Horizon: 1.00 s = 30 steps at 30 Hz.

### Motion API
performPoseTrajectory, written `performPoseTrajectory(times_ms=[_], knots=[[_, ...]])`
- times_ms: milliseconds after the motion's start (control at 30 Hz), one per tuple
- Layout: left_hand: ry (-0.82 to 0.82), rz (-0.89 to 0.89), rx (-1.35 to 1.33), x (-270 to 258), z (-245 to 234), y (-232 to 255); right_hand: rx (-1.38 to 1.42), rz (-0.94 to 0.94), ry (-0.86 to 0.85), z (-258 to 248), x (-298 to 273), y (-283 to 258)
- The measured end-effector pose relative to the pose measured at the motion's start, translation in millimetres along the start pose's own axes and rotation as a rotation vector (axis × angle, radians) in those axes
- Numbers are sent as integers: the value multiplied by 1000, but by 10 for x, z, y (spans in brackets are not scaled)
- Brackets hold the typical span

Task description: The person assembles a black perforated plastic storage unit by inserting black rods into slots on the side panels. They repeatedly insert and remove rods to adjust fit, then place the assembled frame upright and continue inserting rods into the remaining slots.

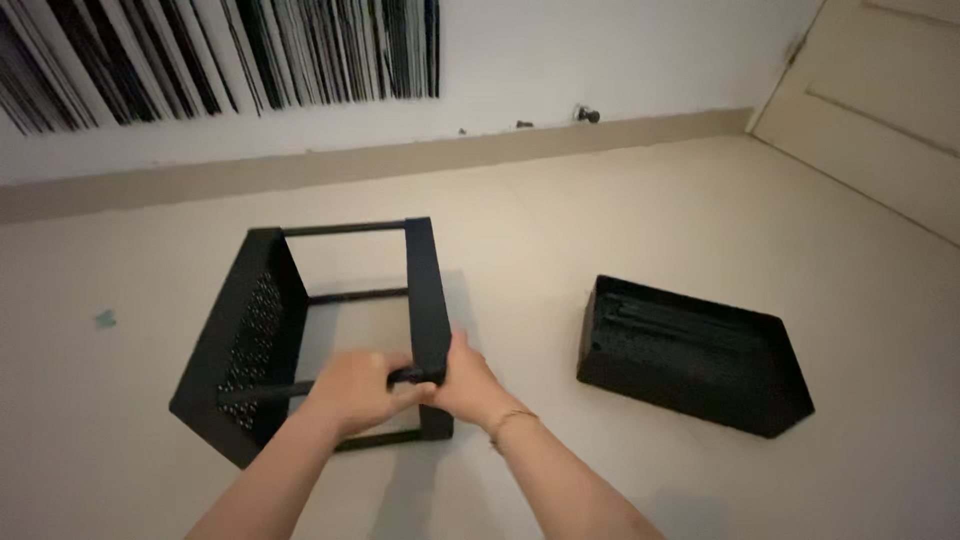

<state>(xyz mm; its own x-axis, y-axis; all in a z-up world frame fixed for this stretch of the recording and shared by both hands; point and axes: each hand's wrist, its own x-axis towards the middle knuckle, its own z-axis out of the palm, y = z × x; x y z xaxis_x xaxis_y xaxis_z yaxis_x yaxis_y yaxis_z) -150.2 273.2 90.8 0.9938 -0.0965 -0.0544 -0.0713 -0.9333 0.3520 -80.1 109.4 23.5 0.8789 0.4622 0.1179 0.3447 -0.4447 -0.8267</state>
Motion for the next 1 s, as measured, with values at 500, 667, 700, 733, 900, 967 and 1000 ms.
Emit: performPoseTrajectory(times_ms=[500,667,700,733,900,967,1000], knots=[[382,-1016,-329,-90,78,-1830,738,416,-247,-312,409,28],[782,-708,-568,-187,417,-1665,596,247,-154,-452,272,188],[759,-711,-595,-182,467,-1610,602,179,-139,-459,242,252],[730,-718,-622,-204,547,-1549,608,115,-124,-461,192,338],[694,-641,-567,-359,760,-1385,359,188,-65,-422,-6,619],[633,-657,-525,-392,739,-1366,293,270,-42,-398,-65,655],[564,-691,-526,-437,733,-1360,248,299,-39,-362,-117,673]])
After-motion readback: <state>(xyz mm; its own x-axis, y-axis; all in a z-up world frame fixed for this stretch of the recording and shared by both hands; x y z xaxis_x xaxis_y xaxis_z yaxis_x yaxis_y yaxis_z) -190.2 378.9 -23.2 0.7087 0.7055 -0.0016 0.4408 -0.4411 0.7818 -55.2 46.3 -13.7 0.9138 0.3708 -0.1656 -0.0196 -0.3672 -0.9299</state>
